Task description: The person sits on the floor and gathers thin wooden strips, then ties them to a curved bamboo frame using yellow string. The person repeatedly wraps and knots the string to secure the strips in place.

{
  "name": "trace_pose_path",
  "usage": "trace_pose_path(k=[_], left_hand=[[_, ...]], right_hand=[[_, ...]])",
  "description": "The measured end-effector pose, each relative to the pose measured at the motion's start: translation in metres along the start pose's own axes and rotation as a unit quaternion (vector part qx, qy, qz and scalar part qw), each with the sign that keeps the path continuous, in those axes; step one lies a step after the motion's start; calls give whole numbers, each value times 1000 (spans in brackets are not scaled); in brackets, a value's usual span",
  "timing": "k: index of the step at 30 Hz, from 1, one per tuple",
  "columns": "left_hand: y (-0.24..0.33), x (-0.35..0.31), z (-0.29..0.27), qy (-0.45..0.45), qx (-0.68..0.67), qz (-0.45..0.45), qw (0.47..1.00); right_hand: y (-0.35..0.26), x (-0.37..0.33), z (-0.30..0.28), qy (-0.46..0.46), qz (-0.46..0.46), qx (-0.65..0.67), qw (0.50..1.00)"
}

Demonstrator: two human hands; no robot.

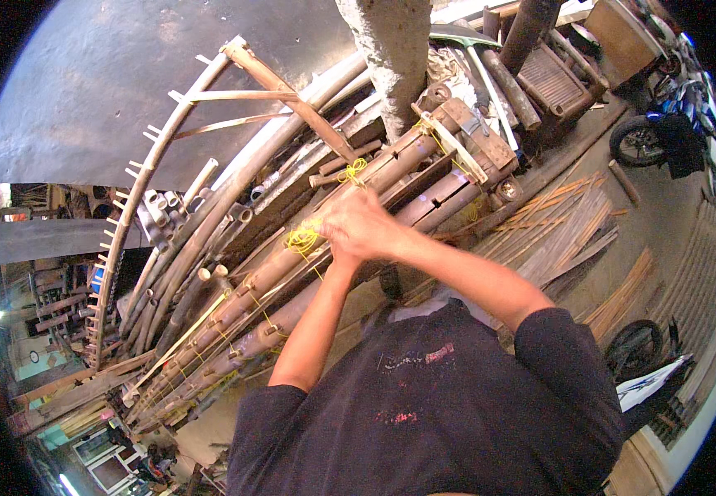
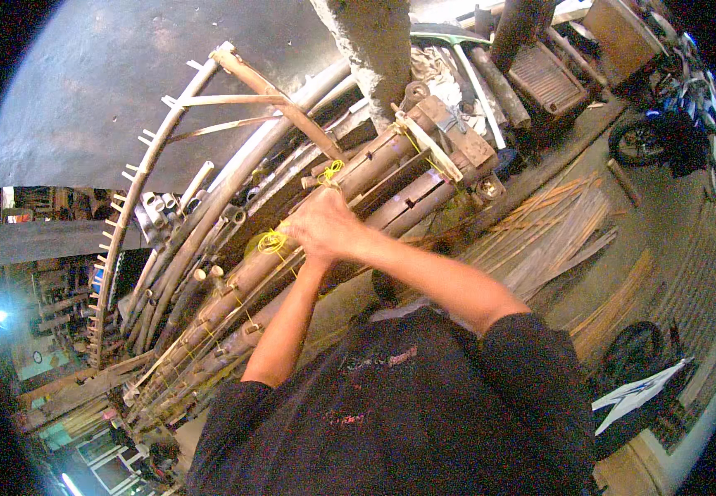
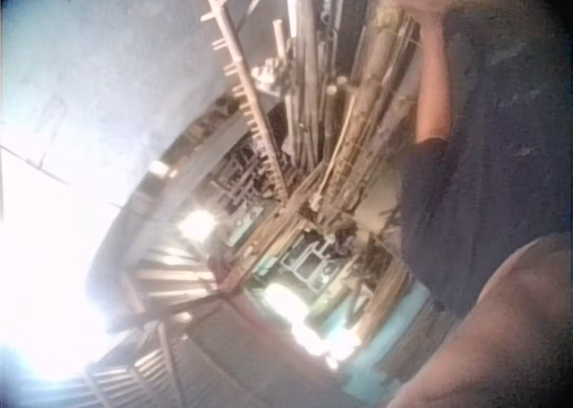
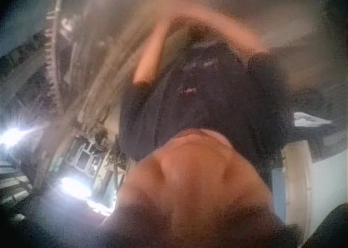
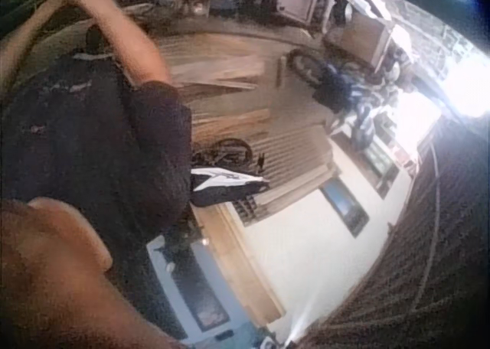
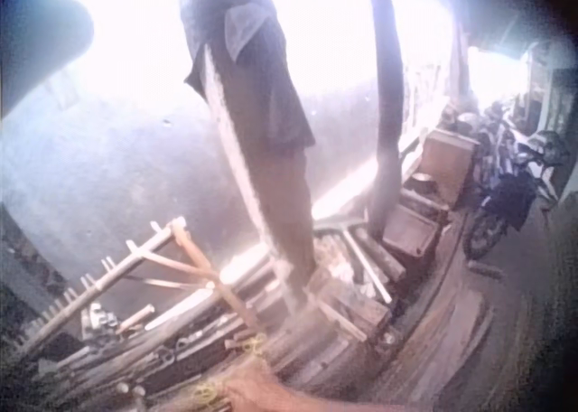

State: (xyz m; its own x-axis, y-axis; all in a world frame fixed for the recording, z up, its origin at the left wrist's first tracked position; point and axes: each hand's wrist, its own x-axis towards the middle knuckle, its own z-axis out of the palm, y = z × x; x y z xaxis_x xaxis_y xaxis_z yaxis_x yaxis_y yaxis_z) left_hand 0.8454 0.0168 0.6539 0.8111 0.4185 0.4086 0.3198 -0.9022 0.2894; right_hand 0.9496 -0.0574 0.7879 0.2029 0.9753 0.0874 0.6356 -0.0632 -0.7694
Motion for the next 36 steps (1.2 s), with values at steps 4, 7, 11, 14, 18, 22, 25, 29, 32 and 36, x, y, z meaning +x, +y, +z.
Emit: trace_pose_path(k=[4,7,11,14,18,22,25,29,32,36], left_hand=[[43,36,-43,-139,-149,-71,976],[33,37,-37,-172,-127,-87,973],[34,31,-41,-159,-137,-138,968],[42,36,-43,-147,-145,-117,971],[48,31,-46,-142,-107,-122,976],[50,34,-53,-173,-118,-157,965],[48,40,-51,-136,-139,-121,973],[40,60,-52,-110,-315,-202,921],[17,130,-65,-82,-445,-254,855],[-54,117,35,-145,-178,-226,947]], right_hand=[[75,43,-12,32,135,-231,963],[77,64,-25,-41,67,236,969],[-5,-50,-60,-173,-208,204,941],[11,-144,-16,-332,45,212,918],[-9,-153,-18,-222,57,279,933],[-35,-154,-39,-185,3,178,967],[56,-193,43,-101,57,20,993],[65,-181,65,-102,95,82,987],[73,-190,78,-84,73,48,993],[64,-191,72,-78,34,56,995]])
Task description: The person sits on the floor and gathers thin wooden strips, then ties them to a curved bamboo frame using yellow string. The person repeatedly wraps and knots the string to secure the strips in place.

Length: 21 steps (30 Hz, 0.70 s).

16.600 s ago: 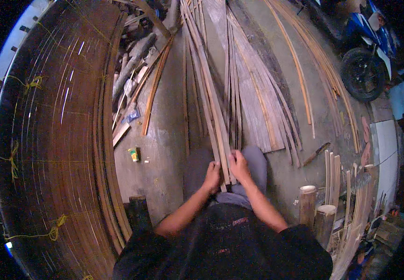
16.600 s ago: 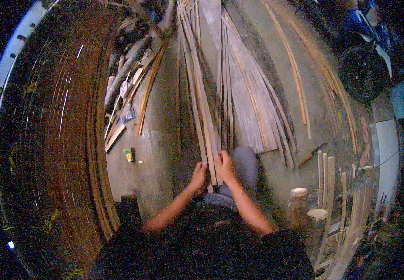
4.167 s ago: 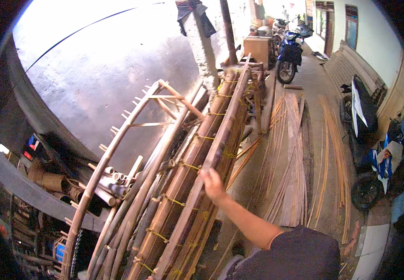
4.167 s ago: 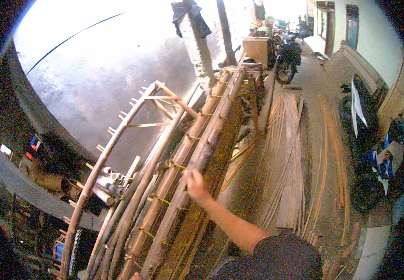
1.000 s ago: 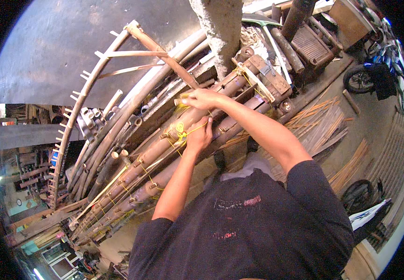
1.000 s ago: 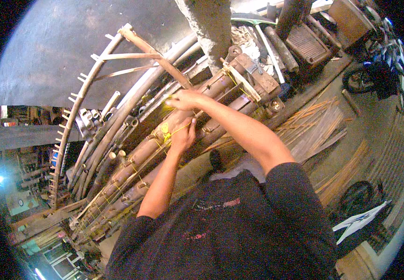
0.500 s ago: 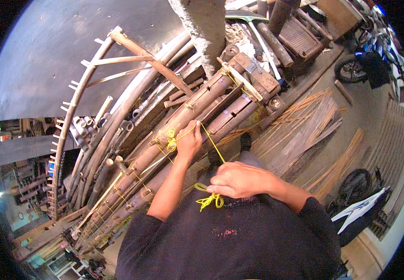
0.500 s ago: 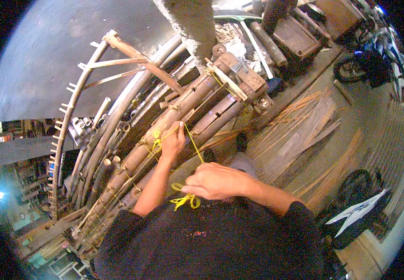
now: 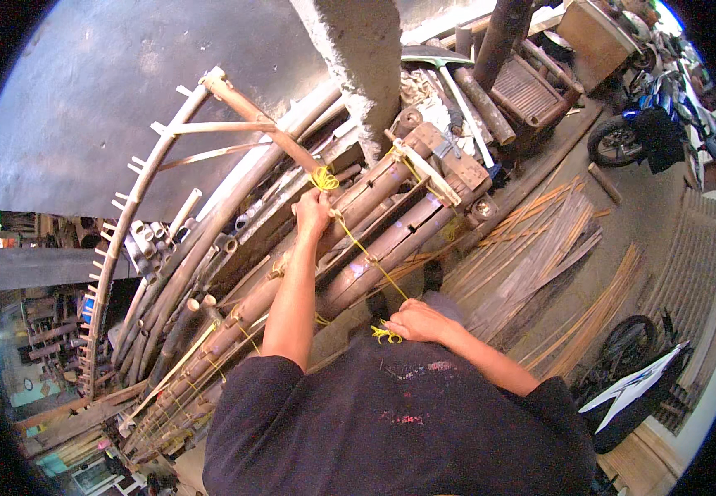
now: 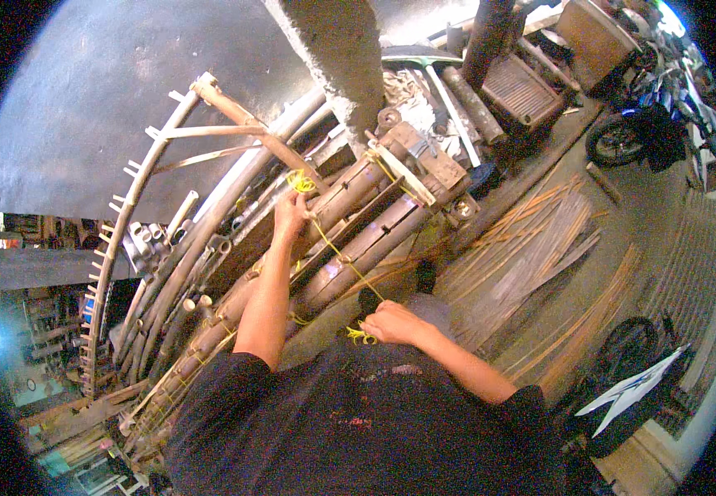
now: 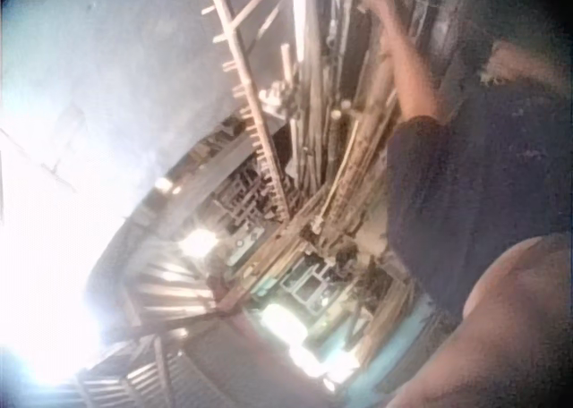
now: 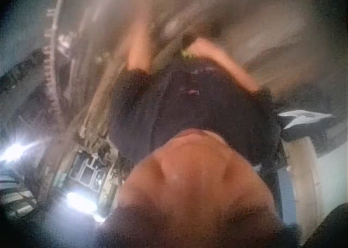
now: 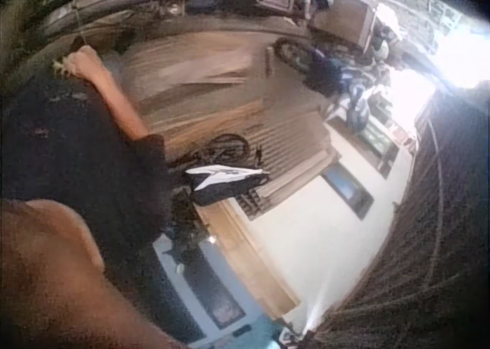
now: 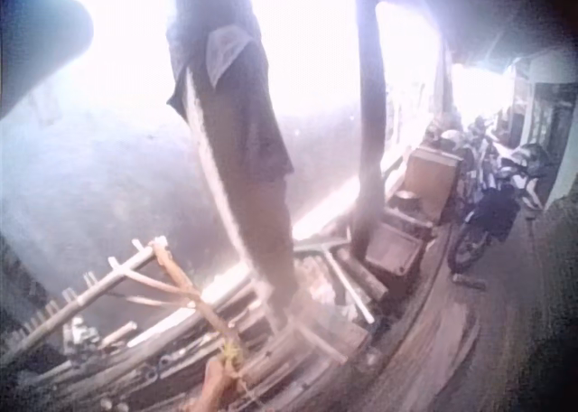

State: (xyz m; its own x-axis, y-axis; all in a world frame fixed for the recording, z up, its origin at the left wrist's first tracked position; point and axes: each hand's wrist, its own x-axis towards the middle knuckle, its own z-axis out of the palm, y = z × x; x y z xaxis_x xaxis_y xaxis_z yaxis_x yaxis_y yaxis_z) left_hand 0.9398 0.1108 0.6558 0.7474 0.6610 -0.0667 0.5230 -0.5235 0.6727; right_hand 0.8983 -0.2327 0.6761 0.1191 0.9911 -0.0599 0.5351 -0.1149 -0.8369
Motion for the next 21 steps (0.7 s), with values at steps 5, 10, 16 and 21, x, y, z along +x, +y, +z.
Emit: trace_pose_path(k=[5,10,16,21], left_hand=[[18,20,-25,-156,228,-5,961],[185,-35,-1,-99,138,47,984],[181,-62,83,-19,99,101,990],[192,-63,92,1,172,155,973]], right_hand=[[7,-4,-28,45,48,116,991],[112,-17,-56,261,206,176,927],[87,22,-141,506,77,593,621],[30,68,-149,588,66,284,754]])
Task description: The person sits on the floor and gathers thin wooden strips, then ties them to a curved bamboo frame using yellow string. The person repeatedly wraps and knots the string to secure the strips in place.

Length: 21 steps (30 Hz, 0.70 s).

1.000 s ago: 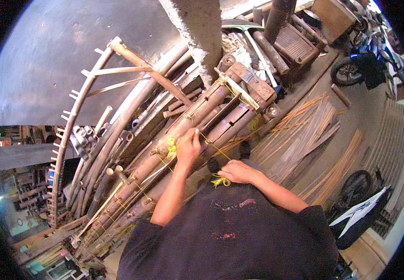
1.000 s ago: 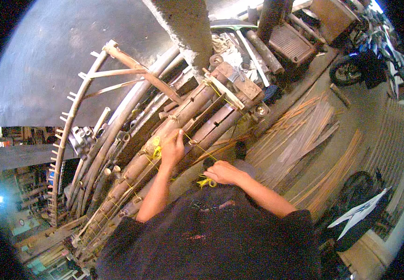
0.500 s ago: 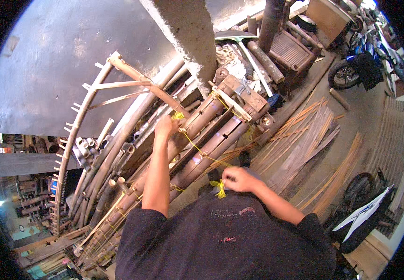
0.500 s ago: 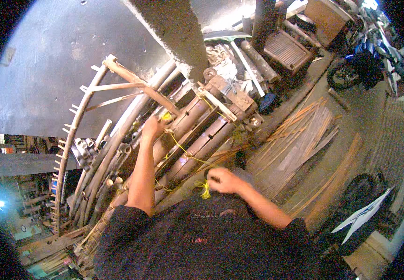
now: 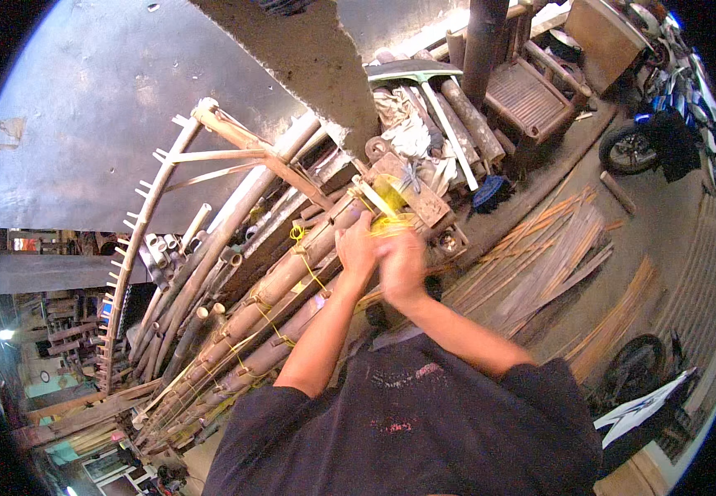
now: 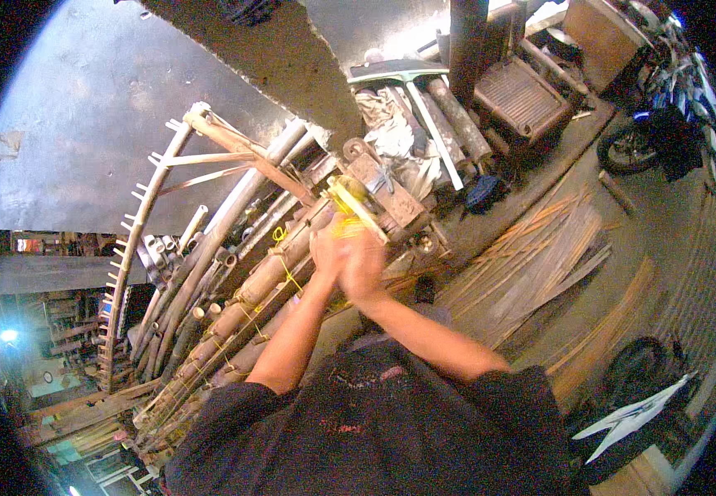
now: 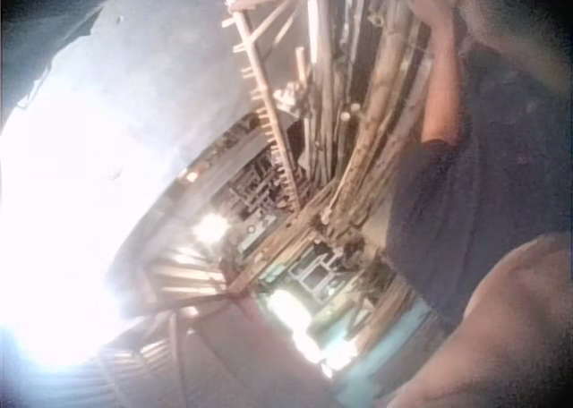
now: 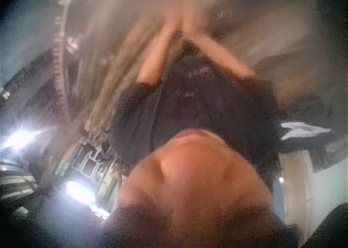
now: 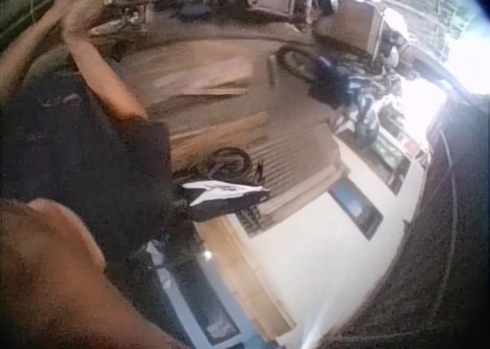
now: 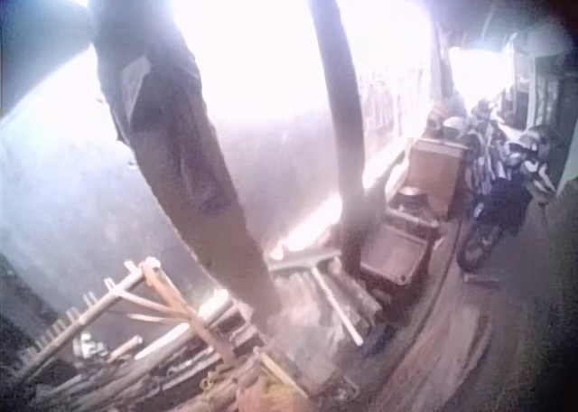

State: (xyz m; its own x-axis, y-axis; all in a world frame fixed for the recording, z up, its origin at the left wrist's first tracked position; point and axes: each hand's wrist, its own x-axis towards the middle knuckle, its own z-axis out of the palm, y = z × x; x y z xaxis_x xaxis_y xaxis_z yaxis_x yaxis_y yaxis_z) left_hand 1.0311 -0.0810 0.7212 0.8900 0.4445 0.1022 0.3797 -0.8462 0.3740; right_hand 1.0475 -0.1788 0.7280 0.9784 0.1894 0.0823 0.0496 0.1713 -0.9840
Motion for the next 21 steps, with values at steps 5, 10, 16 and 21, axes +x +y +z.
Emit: trace_pose_path(k=[5,10,16,21], left_hand=[[-29,4,24,5,-109,-38,993],[-12,8,-3,-91,-120,-96,984],[0,7,-8,-44,-103,-112,987],[-9,65,-45,23,-307,-125,943]], right_hand=[[-27,111,75,-490,-237,-538,644],[7,174,90,-622,-87,-345,697],[-23,70,-88,-690,-154,-351,614],[14,28,-85,-551,-94,-271,784]])
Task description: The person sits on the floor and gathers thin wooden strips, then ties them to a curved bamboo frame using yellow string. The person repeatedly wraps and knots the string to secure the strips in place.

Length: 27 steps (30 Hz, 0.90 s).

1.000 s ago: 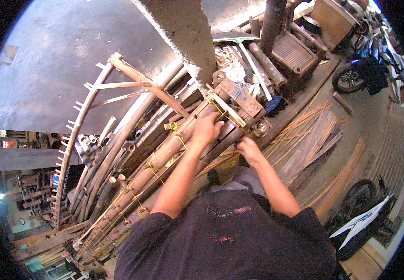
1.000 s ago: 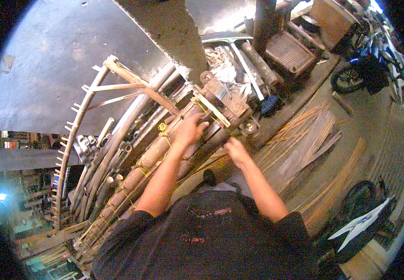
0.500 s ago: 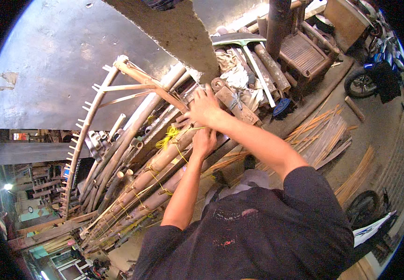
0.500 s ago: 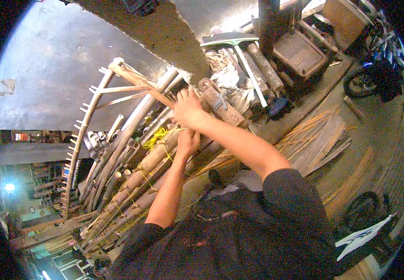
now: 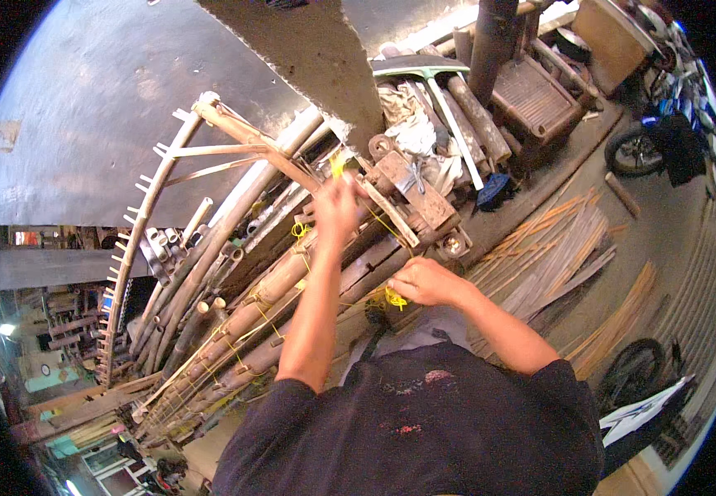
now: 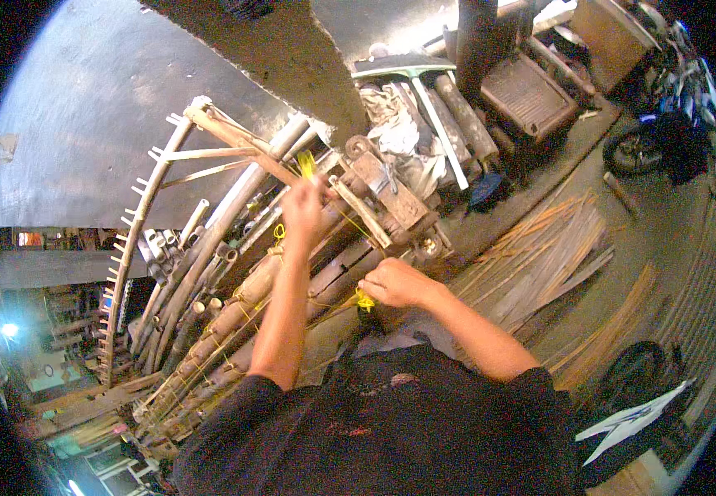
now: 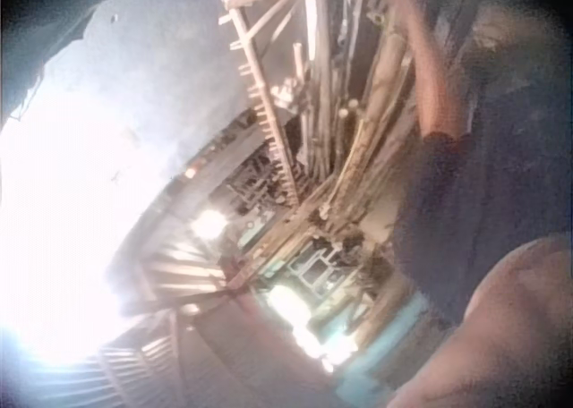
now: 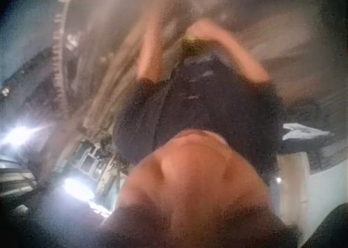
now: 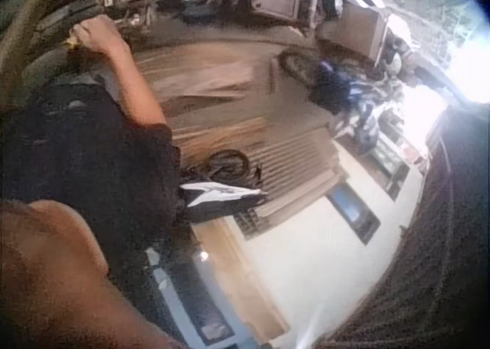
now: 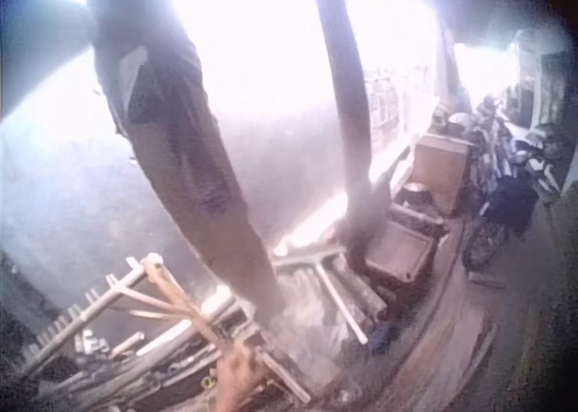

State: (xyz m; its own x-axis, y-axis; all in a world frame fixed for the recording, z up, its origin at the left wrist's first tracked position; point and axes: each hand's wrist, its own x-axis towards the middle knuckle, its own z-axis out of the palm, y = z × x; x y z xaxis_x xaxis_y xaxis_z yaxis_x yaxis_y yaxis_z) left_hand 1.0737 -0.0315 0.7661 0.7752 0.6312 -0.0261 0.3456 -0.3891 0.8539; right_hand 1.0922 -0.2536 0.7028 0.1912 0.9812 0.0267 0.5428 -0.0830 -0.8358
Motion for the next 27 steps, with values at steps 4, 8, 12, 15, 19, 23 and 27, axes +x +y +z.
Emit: trace_pose_path(k=[4,8,12,15,19,23,27], left_hand=[[-52,75,7,101,82,6,992],[-101,72,-3,27,202,36,978],[-107,-1,-114,14,203,96,974],[-125,-91,-215,52,280,23,958],[-178,-201,-260,-175,306,-35,935],[-204,-243,-224,-34,349,-32,936],[-255,-252,-200,58,354,121,926]], right_hand=[[-12,-7,7,98,-39,-62,992],[-48,-3,23,137,20,-199,970],[-99,9,109,164,29,-146,975],[-126,27,205,20,-11,114,993],[-153,55,303,25,256,842,475],[-218,123,295,455,125,431,769],[-288,192,282,73,1,18,997]])
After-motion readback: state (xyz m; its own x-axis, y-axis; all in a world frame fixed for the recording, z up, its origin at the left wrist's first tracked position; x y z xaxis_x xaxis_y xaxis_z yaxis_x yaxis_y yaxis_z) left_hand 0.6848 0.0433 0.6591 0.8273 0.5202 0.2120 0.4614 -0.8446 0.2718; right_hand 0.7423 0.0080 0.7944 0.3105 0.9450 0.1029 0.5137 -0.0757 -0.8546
